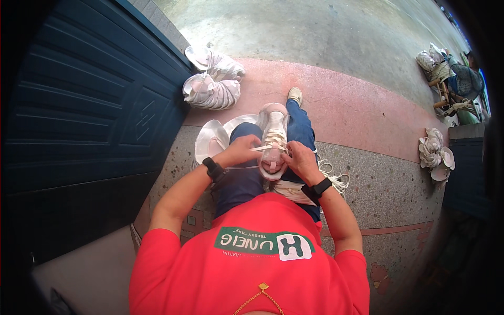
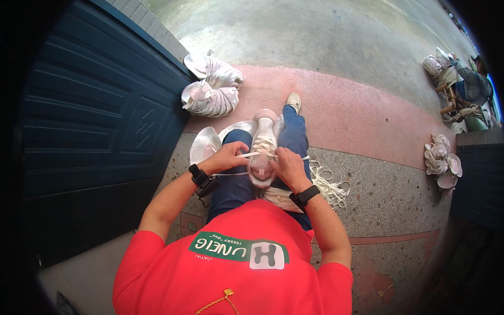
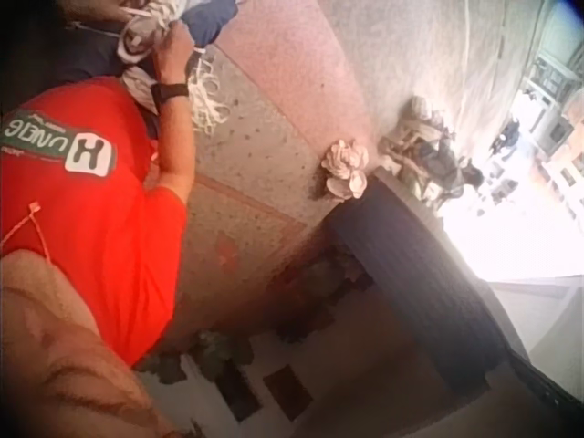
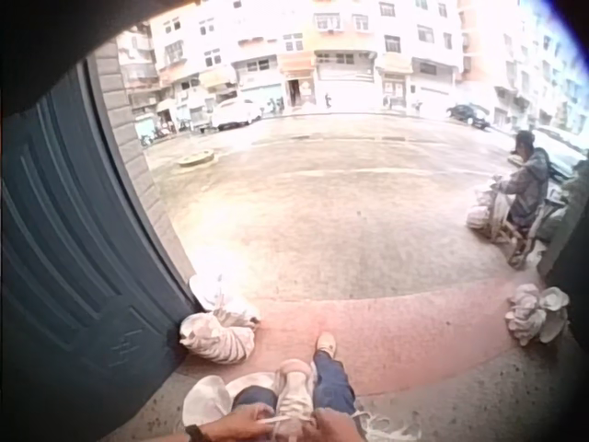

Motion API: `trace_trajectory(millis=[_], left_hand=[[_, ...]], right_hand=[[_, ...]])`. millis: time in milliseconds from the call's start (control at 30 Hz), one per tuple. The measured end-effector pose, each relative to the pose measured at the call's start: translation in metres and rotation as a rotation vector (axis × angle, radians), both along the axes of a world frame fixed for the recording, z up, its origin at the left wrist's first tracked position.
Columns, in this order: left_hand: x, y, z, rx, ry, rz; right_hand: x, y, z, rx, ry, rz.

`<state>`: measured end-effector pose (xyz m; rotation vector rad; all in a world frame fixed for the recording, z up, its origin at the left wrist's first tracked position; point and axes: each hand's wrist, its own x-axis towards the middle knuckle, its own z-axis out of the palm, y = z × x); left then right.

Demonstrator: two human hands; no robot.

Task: Manually tensioning and securing elastic bands onto a shoe component.

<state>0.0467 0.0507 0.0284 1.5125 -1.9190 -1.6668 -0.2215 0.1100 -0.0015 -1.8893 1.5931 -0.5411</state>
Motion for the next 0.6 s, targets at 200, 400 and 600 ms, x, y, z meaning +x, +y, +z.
trace_trajectory(millis=[200,400,600], left_hand=[[-0.008,0.015,-0.004,-0.562,-0.129,-0.11],[-0.015,0.029,0.011,-0.736,-0.263,-0.146],[-0.013,0.023,0.001,-0.774,-0.37,-0.234]], right_hand=[[-0.003,-0.015,0.017,0.413,0.047,0.178],[0.005,-0.023,0.0,0.001,-0.272,-0.031],[0.016,-0.03,0.004,-0.024,-0.065,-0.002]])
